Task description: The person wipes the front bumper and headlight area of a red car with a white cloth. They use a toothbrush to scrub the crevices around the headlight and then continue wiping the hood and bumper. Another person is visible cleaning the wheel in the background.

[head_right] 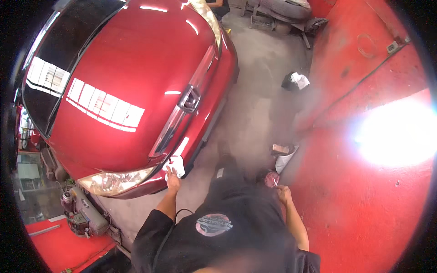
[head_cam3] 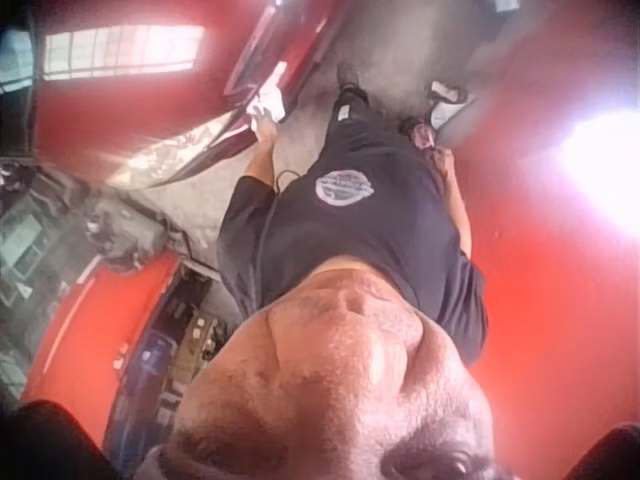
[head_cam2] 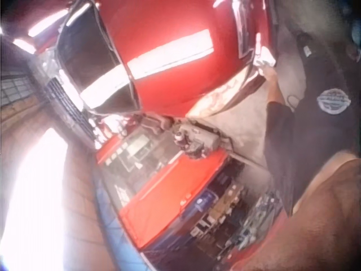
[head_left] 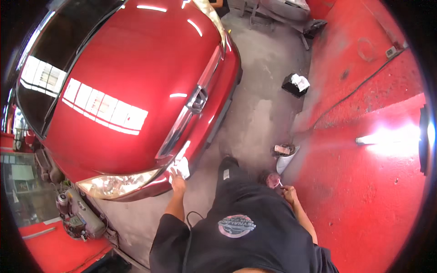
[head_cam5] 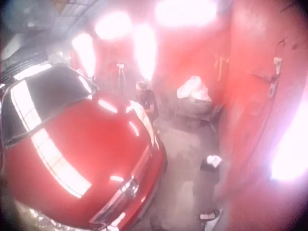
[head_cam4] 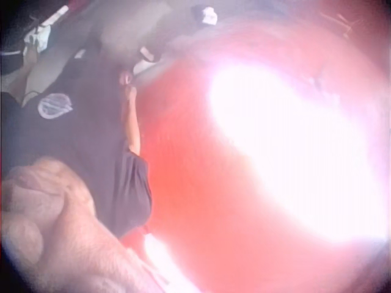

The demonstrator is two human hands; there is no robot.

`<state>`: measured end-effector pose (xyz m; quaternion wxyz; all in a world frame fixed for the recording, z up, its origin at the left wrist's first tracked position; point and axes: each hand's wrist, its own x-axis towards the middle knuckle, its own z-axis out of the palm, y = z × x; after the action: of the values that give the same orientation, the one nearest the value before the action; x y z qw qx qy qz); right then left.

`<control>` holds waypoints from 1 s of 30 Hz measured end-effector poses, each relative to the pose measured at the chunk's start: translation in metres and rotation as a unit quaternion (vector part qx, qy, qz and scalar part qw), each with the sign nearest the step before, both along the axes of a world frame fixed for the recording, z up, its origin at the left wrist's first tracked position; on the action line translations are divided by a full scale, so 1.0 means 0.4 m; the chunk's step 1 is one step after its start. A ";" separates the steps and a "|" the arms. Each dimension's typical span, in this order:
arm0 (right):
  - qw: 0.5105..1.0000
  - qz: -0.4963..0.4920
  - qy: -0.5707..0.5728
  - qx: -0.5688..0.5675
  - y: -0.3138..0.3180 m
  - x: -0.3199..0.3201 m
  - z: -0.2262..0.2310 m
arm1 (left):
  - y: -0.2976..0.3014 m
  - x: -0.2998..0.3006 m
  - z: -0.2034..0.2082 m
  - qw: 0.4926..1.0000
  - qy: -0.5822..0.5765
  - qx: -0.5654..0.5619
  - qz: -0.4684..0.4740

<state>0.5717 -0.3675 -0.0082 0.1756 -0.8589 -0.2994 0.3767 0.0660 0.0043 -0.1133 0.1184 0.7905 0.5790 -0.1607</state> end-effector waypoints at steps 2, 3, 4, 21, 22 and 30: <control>1.000 0.021 -0.016 0.012 -0.004 0.007 -0.003 | 0.004 0.035 0.044 0.999 -0.019 -0.022 0.032; 0.999 0.034 -0.026 0.022 -0.009 0.013 -0.010 | 0.012 0.052 0.062 0.998 -0.021 -0.038 0.041; 0.998 0.049 -0.029 0.025 -0.021 0.004 -0.011 | 0.000 0.046 0.073 0.997 -0.017 -0.060 0.053; 1.000 -0.003 0.028 -0.001 -0.006 0.011 0.014 | -0.013 0.103 0.120 0.997 -0.061 -0.033 0.028; 0.999 -0.001 0.032 0.002 -0.004 0.007 0.012 | -0.017 0.093 0.095 0.999 -0.044 -0.015 0.019; 0.995 -0.031 0.063 -0.070 0.026 -0.003 0.074 | 0.000 0.117 0.117 0.998 -0.023 -0.041 0.049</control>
<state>0.5704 -0.3569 0.0214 0.1451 -0.8526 -0.2339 0.4441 0.1129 0.0043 -0.0666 0.1717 0.7590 0.6072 -0.1605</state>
